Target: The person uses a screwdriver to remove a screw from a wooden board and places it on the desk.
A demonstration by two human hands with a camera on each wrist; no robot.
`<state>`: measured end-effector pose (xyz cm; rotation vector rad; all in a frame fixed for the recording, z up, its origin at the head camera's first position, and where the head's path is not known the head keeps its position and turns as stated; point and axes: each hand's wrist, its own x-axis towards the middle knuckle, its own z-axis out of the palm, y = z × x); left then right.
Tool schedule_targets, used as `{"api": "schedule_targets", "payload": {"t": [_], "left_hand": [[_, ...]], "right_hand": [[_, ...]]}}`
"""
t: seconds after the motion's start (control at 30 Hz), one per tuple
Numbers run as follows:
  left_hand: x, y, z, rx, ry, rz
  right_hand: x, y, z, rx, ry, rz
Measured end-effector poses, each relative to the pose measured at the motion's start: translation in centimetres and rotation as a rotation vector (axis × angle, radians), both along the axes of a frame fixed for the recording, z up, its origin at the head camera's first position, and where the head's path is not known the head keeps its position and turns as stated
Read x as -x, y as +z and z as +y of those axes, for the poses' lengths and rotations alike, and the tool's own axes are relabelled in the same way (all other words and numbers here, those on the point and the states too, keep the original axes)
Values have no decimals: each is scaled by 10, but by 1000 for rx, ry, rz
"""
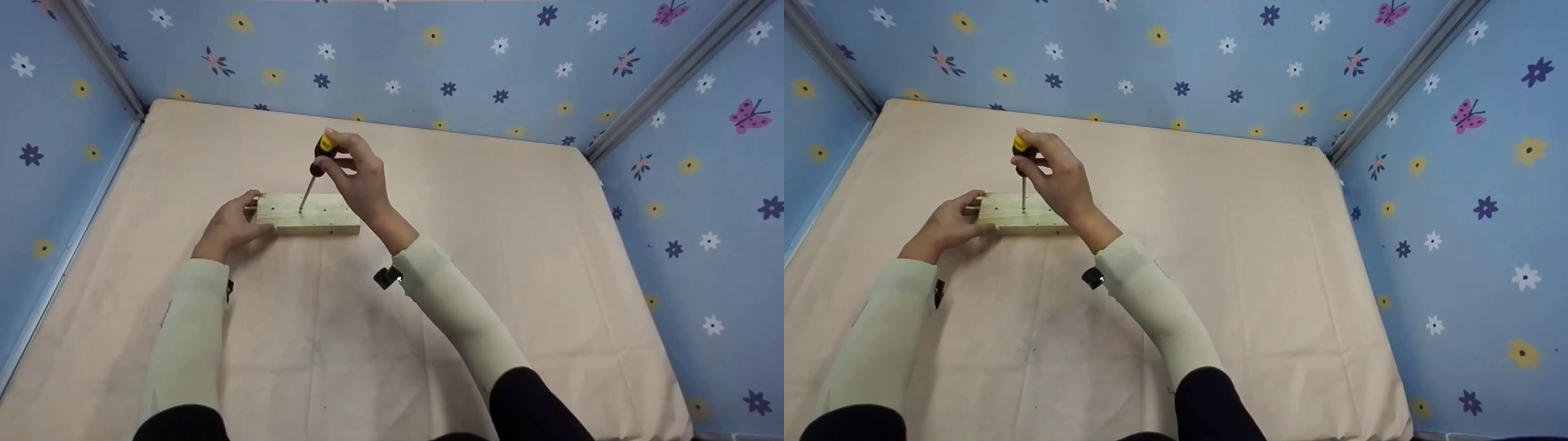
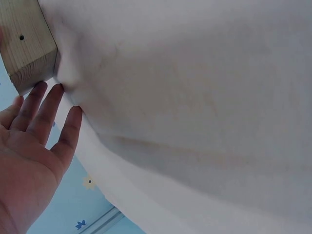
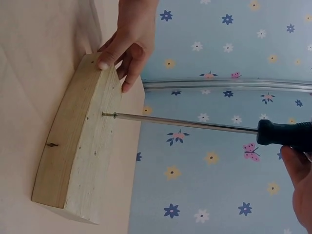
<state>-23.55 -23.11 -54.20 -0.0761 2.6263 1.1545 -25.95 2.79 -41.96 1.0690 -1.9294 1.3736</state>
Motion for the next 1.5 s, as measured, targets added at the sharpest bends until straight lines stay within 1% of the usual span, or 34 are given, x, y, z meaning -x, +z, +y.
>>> {"api": "schedule_targets", "payload": {"t": [0.13, 0.27, 0.37, 0.47, 0.6, 0.7, 0.8, 0.9, 0.97, 1.17, 1.37, 1.5], "left_hand": [[0, -2, -1, 22, 4, -4], [2, -3, -1, 26, -2, -2], [2, -2, 0, 26, -7, -8], [2, -2, 0, 25, -6, -16], [2, -1, 1, 23, -7, -16], [2, -1, 1, 25, -9, -8], [2, -2, 0, 23, -7, -7], [2, -2, 0, 19, -4, -8], [2, -2, 0, 24, -5, -4], [2, -3, 1, 30, -17, 10], [1, -2, 1, 6, -7, 3], [1, 0, 0, 14, -7, 1]], "right_hand": [[-1, 1, -1, -23, 40, -40], [-3, 4, -2, -15, 79, -85], [-4, 6, -3, 9, 60, -131], [-5, 7, -3, 26, 20, -176], [-7, 10, -2, 23, -4, -224], [-8, 12, -2, 4, 6, -264], [-11, 13, -3, -10, 36, -310], [-12, 13, -4, 9, 64, -327], [-14, 13, -5, 31, 73, -321], [-15, 14, -6, 77, 63, -301], [-15, 11, -7, 79, 55, -318], [-17, 13, -8, 126, 64, -349]]}}
